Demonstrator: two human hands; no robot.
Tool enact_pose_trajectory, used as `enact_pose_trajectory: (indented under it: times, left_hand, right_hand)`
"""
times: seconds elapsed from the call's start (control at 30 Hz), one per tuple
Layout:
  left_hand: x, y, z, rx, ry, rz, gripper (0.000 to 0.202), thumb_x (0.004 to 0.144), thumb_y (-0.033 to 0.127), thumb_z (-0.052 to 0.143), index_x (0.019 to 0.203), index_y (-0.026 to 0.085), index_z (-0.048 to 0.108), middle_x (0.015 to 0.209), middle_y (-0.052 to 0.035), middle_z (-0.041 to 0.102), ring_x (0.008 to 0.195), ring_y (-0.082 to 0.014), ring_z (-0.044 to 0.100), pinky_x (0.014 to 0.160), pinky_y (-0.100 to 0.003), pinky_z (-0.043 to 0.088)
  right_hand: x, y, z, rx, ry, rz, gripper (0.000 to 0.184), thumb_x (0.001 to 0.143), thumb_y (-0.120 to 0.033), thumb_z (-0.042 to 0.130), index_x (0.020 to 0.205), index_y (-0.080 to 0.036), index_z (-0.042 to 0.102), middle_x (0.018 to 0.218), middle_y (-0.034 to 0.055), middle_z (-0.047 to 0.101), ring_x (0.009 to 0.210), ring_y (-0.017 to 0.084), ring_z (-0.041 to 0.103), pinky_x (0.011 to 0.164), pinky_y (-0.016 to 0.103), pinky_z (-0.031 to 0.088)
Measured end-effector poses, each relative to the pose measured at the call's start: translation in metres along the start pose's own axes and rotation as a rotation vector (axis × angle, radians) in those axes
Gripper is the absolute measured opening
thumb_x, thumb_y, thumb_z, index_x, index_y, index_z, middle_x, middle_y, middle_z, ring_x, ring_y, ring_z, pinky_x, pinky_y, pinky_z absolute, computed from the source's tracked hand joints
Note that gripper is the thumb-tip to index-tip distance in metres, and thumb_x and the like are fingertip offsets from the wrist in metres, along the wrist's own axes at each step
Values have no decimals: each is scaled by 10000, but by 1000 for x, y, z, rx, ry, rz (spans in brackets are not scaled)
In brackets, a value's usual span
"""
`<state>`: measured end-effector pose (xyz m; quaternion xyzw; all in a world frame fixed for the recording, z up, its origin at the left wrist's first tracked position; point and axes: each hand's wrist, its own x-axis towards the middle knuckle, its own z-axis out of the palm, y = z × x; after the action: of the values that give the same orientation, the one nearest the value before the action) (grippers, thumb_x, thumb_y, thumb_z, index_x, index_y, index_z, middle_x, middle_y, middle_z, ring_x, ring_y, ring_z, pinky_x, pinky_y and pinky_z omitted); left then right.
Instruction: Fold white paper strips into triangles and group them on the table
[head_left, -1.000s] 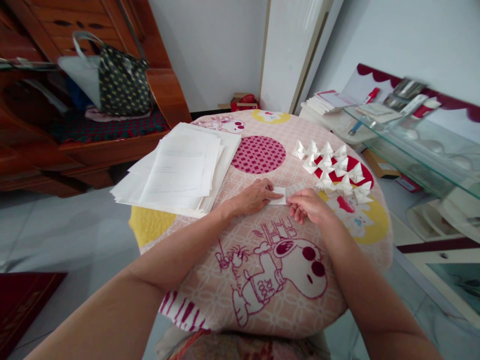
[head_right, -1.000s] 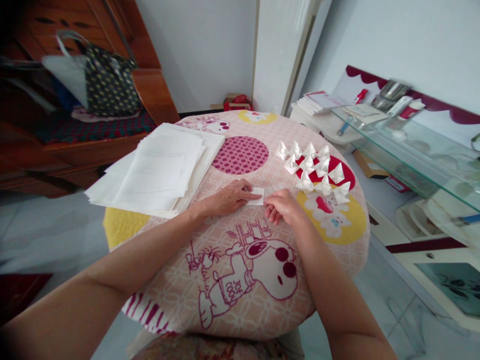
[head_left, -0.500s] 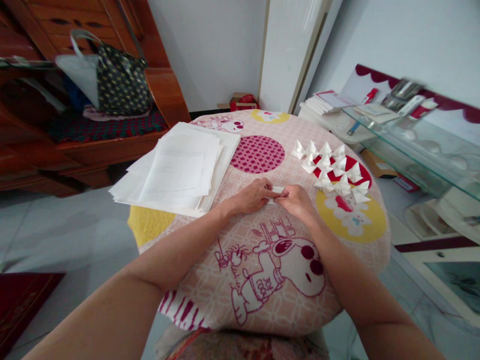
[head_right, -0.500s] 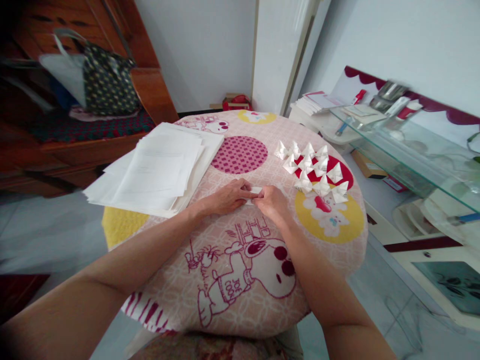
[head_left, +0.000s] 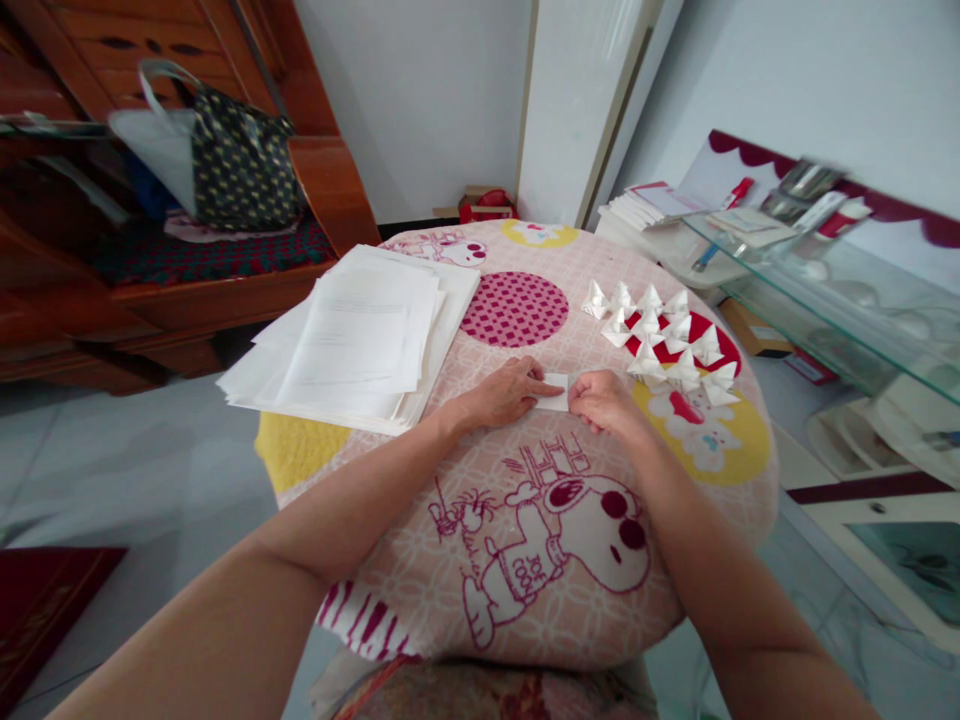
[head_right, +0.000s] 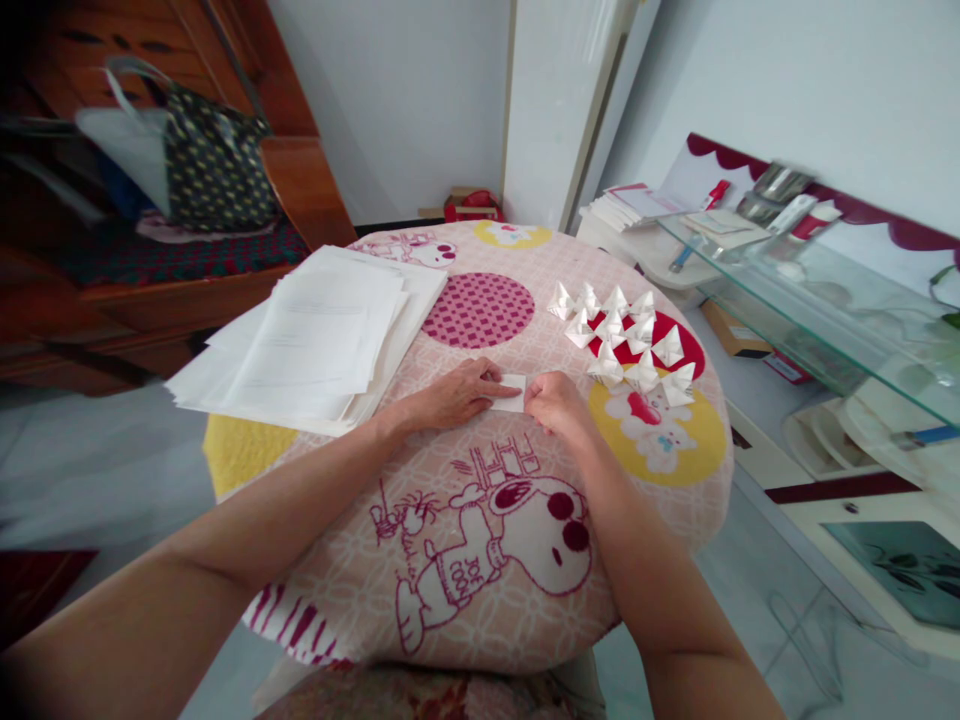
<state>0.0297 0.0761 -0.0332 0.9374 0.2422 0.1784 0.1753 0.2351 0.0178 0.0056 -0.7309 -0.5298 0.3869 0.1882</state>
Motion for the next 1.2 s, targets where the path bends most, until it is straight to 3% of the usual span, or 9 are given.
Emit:
enact_pose_trajectory:
  times: [0.13, 0.23, 0.33, 0.47, 0.6, 0.7, 0.83, 1.0, 1.2]
  left_hand:
    - [0, 0, -1, -1, 6, -3, 460, 906, 94, 567, 1260, 325, 750, 1169, -95, 610, 1066, -225, 572, 990, -398, 496]
    - [-1, 2, -2, -4, 5, 7, 521, 886, 58, 552, 1289, 331, 736, 1164, -92, 615, 1073, -223, 573, 991, -398, 495]
    - [-1, 3, -2, -12, 9, 11, 564, 868, 33, 541, 1310, 331, 725, 1162, -89, 622, 1075, -220, 576, 994, -394, 494]
    - [-1, 3, -3, -26, 6, -6, 518, 865, 50, 557, 1266, 318, 746, 1181, -85, 635, 1102, -221, 582, 1011, -395, 496]
    - [-3, 3, -4, -85, 35, -77, 467, 847, 78, 596, 1252, 256, 744, 1205, -85, 653, 1117, -226, 609, 1022, -399, 513]
    - [-4, 3, -5, -147, 89, -160, 463, 829, 92, 627, 1269, 200, 722, 1181, -89, 669, 1066, -217, 639, 982, -381, 541]
    - [-5, 4, -5, -183, 134, -223, 507, 815, 88, 651, 1316, 157, 679, 1149, -96, 677, 977, -196, 646, 901, -359, 564]
    - [-5, 4, -1, -199, 170, -193, 575, 809, 84, 666, 1378, 166, 627, 1276, -113, 652, 1031, -199, 645, 908, -356, 566]
    - [-3, 2, 4, -184, 193, -133, 595, 842, 107, 646, 1428, 185, 572, 1304, -107, 654, 1030, -196, 654, 914, -367, 568]
  right_hand:
    - [-8, -3, -2, 67, -22, -18, 64, 808, -174, 642, 750, -195, 626, 469, -63, 522, 359, 93, 452, 393, 220, 295]
    - [-7, -5, 5, -125, 91, -131, 197, 780, -286, 752, 671, -192, 618, 514, -30, 549, 452, 110, 500, 442, 234, 307]
    - [-3, -5, 11, -251, 167, -186, 186, 731, -237, 786, 646, -186, 629, 552, -7, 585, 520, 123, 543, 472, 233, 312]
    - [2, 0, 9, -134, 56, -67, 92, 733, -99, 689, 736, -183, 653, 484, -37, 565, 393, 107, 516, 413, 213, 326]
    - [3, 8, 5, 53, 74, 8, 110, 798, -91, 604, 837, -178, 660, 493, -47, 579, 347, 96, 504, 345, 187, 304]
    - [3, 11, 5, 148, 107, -15, 183, 851, -102, 560, 959, -170, 691, 530, -46, 605, 349, 86, 506, 324, 174, 301]
    - [1, 10, 6, 148, 116, -38, 187, 869, -128, 570, 982, -156, 716, 549, -37, 615, 356, 84, 513, 317, 170, 314]
    - [-4, 6, 4, 189, 118, -103, 164, 888, -187, 580, 967, -147, 718, 556, -37, 611, 378, 76, 514, 350, 164, 350]
    - [-9, -1, 2, 218, 77, -135, 115, 814, -222, 657, 890, -153, 710, 537, -45, 597, 398, 78, 502, 392, 175, 394]
